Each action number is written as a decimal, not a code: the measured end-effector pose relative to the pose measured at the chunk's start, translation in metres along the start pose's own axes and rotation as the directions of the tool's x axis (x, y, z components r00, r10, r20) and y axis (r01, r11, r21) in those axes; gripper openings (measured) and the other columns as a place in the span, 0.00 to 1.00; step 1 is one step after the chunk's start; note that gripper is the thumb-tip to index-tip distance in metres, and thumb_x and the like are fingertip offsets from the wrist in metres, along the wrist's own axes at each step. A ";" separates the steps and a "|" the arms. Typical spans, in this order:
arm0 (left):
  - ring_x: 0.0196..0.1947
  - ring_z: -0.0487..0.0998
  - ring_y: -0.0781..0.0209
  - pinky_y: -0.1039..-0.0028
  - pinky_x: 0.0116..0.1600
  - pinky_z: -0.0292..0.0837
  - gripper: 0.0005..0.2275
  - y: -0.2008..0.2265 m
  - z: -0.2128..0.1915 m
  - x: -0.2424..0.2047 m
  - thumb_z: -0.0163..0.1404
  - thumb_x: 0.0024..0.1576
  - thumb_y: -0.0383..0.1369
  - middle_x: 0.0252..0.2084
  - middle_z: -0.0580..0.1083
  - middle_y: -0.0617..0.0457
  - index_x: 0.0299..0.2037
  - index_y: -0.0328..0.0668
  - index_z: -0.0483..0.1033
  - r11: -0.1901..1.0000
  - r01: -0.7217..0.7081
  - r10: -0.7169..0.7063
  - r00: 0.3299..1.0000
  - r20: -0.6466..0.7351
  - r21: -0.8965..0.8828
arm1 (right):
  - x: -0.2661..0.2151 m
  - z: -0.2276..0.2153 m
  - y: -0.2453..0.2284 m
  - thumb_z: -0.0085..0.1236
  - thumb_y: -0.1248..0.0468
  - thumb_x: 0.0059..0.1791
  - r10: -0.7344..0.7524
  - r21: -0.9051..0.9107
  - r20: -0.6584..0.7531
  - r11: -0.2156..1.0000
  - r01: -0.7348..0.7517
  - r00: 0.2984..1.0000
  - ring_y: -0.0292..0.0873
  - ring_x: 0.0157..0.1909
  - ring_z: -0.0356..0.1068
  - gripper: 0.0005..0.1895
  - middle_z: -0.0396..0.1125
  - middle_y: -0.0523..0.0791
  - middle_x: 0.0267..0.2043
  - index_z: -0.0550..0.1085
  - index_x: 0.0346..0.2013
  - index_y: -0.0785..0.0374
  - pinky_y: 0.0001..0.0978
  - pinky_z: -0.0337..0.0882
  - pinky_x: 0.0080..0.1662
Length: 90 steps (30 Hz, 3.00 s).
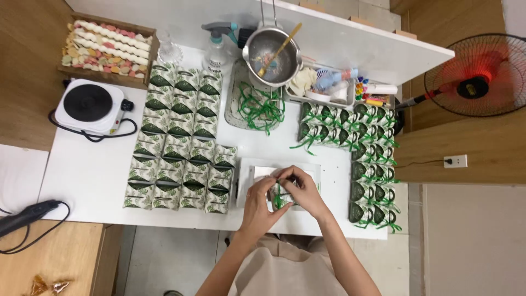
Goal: Tie decorative green ribbons around small square packages with leaf-patterned paper.
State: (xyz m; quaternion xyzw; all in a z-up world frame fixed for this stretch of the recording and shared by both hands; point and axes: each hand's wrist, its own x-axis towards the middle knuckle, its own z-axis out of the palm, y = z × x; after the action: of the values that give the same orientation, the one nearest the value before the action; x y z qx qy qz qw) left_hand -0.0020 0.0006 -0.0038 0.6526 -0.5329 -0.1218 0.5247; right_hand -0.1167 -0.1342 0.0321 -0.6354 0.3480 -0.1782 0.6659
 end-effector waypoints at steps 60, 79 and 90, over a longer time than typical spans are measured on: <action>0.75 0.54 0.44 0.49 0.77 0.44 0.55 0.003 0.010 0.000 0.67 0.43 0.53 0.71 0.58 0.38 0.74 0.31 0.44 0.929 0.067 -0.116 0.987 0.115 0.363 | -0.065 -0.070 0.087 0.52 0.59 0.58 -0.087 -0.040 -0.557 0.996 0.079 0.826 0.37 0.50 0.68 0.12 0.71 0.45 0.49 0.74 0.47 0.66 0.32 0.69 0.53; 0.74 0.58 0.44 0.50 0.77 0.47 0.53 0.000 0.015 0.000 0.64 0.46 0.56 0.72 0.61 0.38 0.73 0.28 0.47 0.919 0.074 -0.111 0.991 0.074 0.386 | -0.061 -0.073 0.094 0.54 0.60 0.58 -0.073 -0.039 -0.554 0.997 0.062 0.829 0.36 0.50 0.68 0.10 0.71 0.44 0.48 0.73 0.46 0.66 0.31 0.70 0.53; 0.74 0.62 0.43 0.50 0.77 0.49 0.55 0.003 0.016 -0.004 0.67 0.48 0.55 0.73 0.62 0.42 0.74 0.30 0.44 0.896 0.058 -0.106 0.991 0.085 0.439 | -0.075 -0.082 0.097 0.52 0.61 0.59 -0.063 0.087 -0.544 0.988 0.131 0.837 0.37 0.44 0.69 0.09 0.70 0.44 0.45 0.72 0.44 0.65 0.29 0.71 0.50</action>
State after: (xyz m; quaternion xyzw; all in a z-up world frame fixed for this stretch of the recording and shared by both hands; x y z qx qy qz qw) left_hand -0.0165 -0.0051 -0.0098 0.7678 -0.5459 -0.0563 0.3307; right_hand -0.2452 -0.1303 -0.0402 -0.5350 0.4769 -0.4039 0.5685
